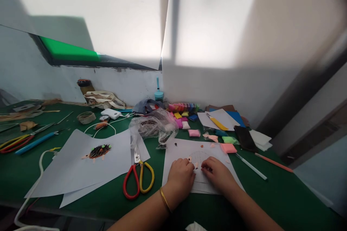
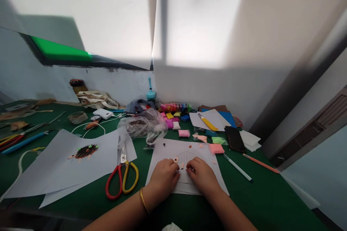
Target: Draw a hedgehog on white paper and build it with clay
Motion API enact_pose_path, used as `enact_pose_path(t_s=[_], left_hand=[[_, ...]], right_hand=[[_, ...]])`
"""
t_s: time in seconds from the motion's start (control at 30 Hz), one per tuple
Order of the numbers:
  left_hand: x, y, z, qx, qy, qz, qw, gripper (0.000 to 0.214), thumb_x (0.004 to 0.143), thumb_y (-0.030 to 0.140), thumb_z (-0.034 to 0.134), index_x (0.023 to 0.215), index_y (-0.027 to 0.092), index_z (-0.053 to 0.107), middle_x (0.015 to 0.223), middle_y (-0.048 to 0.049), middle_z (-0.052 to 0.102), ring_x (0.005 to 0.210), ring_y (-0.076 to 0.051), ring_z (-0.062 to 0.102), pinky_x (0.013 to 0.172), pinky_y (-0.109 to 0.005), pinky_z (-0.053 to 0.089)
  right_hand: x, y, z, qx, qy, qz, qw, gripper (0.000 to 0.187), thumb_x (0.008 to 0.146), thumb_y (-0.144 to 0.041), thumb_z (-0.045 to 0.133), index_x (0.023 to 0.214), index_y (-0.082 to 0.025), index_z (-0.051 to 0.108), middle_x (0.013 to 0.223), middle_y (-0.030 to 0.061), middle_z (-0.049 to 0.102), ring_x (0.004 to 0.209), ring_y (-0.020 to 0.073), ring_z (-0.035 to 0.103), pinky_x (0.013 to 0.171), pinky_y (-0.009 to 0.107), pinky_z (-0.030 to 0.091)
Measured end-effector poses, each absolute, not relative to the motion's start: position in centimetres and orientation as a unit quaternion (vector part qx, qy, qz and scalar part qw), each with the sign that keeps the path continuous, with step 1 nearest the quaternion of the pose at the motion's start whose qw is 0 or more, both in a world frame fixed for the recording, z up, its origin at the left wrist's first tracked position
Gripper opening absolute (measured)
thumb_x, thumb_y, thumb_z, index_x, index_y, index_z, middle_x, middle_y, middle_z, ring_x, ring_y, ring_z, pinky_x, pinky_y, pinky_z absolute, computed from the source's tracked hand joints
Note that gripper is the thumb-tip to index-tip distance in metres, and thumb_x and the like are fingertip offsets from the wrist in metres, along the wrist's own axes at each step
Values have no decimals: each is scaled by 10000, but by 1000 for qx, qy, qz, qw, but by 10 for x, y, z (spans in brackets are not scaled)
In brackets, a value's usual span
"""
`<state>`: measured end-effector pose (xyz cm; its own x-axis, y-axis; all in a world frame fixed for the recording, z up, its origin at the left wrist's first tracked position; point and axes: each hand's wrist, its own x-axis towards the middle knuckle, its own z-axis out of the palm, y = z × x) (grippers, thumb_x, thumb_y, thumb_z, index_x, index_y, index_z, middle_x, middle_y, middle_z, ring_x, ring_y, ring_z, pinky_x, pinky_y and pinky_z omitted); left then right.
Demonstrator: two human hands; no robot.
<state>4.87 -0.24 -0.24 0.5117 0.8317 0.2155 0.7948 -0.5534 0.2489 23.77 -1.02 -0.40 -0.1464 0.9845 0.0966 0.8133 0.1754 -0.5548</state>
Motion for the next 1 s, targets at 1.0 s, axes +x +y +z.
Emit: enact_pose_path(t_s=[1.0], left_hand=[[72, 8, 4, 855, 503, 113, 59, 228, 907, 253, 462, 928, 153, 666, 940, -83, 625, 853, -208, 555, 741, -342, 391]], right_hand=[[274, -11, -11, -646, -684, 209, 266, 160, 814, -282, 493, 787, -223, 640, 834, 28, 625, 799, 190, 575, 704, 290, 438]])
